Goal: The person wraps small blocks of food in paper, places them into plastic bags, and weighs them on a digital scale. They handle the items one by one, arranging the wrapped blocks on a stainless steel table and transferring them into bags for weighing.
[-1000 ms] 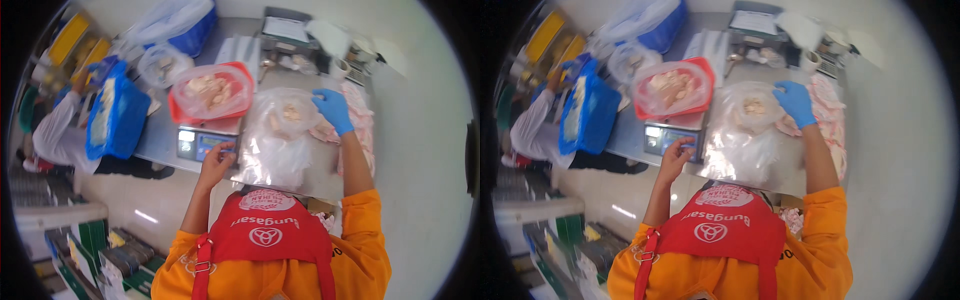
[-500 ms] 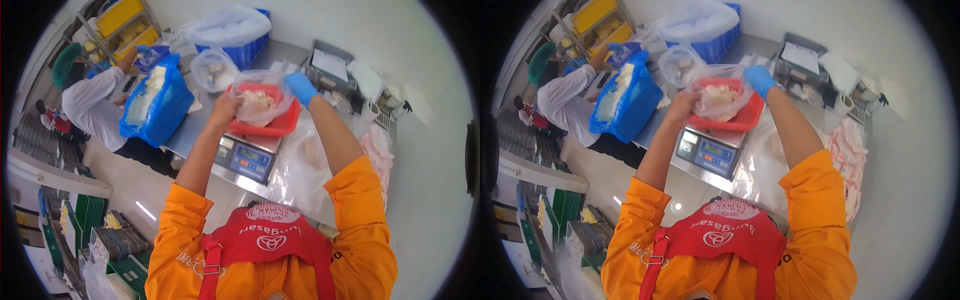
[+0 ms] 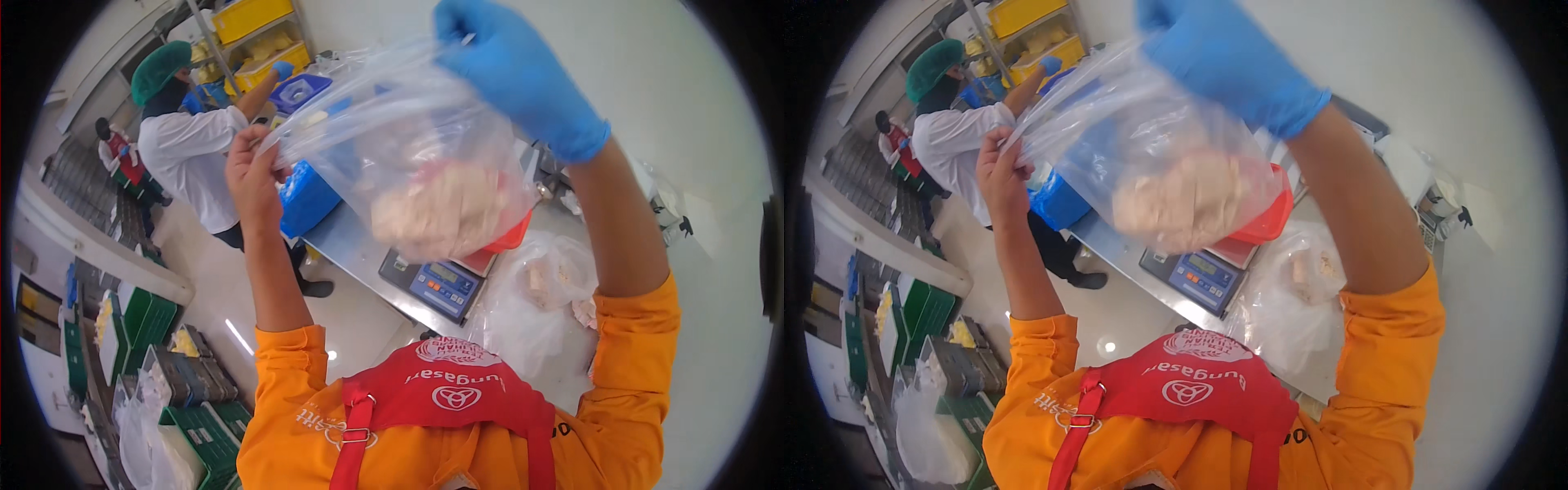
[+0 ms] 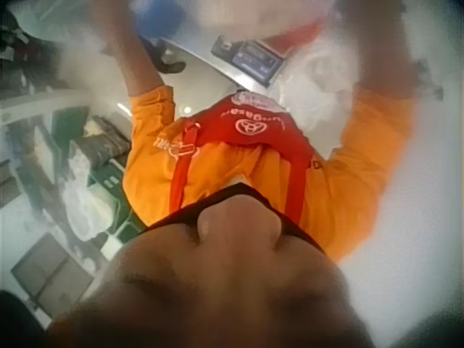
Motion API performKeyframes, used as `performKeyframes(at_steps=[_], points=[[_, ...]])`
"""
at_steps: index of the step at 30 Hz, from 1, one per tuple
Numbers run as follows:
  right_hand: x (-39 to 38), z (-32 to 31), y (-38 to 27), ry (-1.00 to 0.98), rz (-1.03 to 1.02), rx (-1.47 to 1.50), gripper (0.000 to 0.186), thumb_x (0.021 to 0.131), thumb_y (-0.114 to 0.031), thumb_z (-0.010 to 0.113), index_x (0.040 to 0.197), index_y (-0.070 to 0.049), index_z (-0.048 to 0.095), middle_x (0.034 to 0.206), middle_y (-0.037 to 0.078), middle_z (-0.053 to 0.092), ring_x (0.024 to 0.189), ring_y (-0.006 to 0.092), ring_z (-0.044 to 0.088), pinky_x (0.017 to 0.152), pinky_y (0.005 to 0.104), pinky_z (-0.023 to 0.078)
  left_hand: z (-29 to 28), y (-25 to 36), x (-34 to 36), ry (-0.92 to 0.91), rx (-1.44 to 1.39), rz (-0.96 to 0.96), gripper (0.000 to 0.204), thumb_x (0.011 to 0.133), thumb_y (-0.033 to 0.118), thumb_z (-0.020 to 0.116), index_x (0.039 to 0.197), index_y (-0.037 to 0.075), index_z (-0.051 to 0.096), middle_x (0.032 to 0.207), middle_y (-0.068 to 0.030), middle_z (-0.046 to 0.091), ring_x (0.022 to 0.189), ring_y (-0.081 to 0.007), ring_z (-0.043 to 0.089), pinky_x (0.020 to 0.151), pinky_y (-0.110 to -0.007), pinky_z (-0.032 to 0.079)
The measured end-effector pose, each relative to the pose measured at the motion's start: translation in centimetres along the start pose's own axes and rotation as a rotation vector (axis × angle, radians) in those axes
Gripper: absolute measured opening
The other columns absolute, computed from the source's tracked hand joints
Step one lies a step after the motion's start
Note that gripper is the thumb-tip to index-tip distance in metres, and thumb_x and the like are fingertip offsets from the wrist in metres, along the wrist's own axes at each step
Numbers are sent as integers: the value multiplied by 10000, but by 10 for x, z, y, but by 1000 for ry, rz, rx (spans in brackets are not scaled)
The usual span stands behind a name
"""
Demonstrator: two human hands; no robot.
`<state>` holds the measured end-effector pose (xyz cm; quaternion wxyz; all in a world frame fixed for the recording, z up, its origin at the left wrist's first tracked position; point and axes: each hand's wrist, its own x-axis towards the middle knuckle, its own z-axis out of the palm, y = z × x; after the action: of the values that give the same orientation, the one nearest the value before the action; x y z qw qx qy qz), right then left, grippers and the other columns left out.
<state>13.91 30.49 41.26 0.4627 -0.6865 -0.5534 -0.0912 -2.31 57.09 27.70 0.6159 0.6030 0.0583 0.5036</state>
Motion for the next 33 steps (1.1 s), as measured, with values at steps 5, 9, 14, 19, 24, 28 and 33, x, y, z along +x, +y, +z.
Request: performKeyframes(at_steps=[5, 9, 14, 19, 24, 28, 33], points=[[-7, -7, 15, 247, 42, 7, 158, 765, -39, 667, 806, -53, 515, 732, -25, 448, 686, 61, 422, 604, 244, 375, 20, 54, 6, -153, -180, 44, 188, 914, 31, 550, 1099, 22, 582, 855, -38, 628, 644, -77, 588, 507, -195, 458], [-35, 4, -12, 413, -75, 88, 219, 777, -156, 758, 887, -49, 602, 827, 15, 580, 796, 130, 563, 762, 291, 473, 71, 107, -3, -327, -409, 0, 265, 929, 40, 475, 1181, -10, 540, 1023, -125, 640, 861, -154, 661, 672, -254, 536], [-63, 47, -14, -87, -289, -95, 231, 787, -127, 775, 971, -63, 650, 939, 71, 682, 871, 253, 663, 778, 331, 515, 96, 129, -1, -1106, -411, -40, 280, 943, 71, 475, 1204, -14, 528, 1060, -133, 634, 919, -199, 654, 781, -315, 552], [-43, 31, -33, 178, -575, -220, 129, 762, -136, 774, 783, -70, 666, 741, 103, 634, 725, 316, 625, 683, 365, 512, 100, 105, 21, -629, -879, -107, 285, 875, 72, 586, 1144, -19, 563, 833, -114, 667, 746, -211, 646, 692, -343, 552], [8, 44, -26, 330, -668, -420, 246, 761, -291, 793, 717, -70, 693, 709, 118, 629, 608, 325, 577, 580, 407, 482, 152, 13, -51, -961, -796, -331, 268, 851, 71, 593, 1104, -15, 581, 834, -109, 664, 744, -209, 637, 693, -341, 540], [16, 50, 41, 67, -447, -571, 466, 873, -495, 659, 710, -63, 714, 640, 148, 631, 562, 333, 594, 581, 435, 491, 157, -2, -105, -1340, -918, -361, 254, 831, 70, 599, 1072, -11, 596, 835, -105, 661, 743, -207, 630, 693, -339, 531], [-21, 50, 119, -55, 11, -302, 533, 879, -490, 670, 634, -17, 660, 594, 179, 587, 530, 346, 536, 560, 432, 444, 166, -12, -121, -1557, -1097, -265, 238, 806, 69, 606, 1031, -7, 615, 836, -99, 658, 741, -204, 621, 694, -337, 519]])
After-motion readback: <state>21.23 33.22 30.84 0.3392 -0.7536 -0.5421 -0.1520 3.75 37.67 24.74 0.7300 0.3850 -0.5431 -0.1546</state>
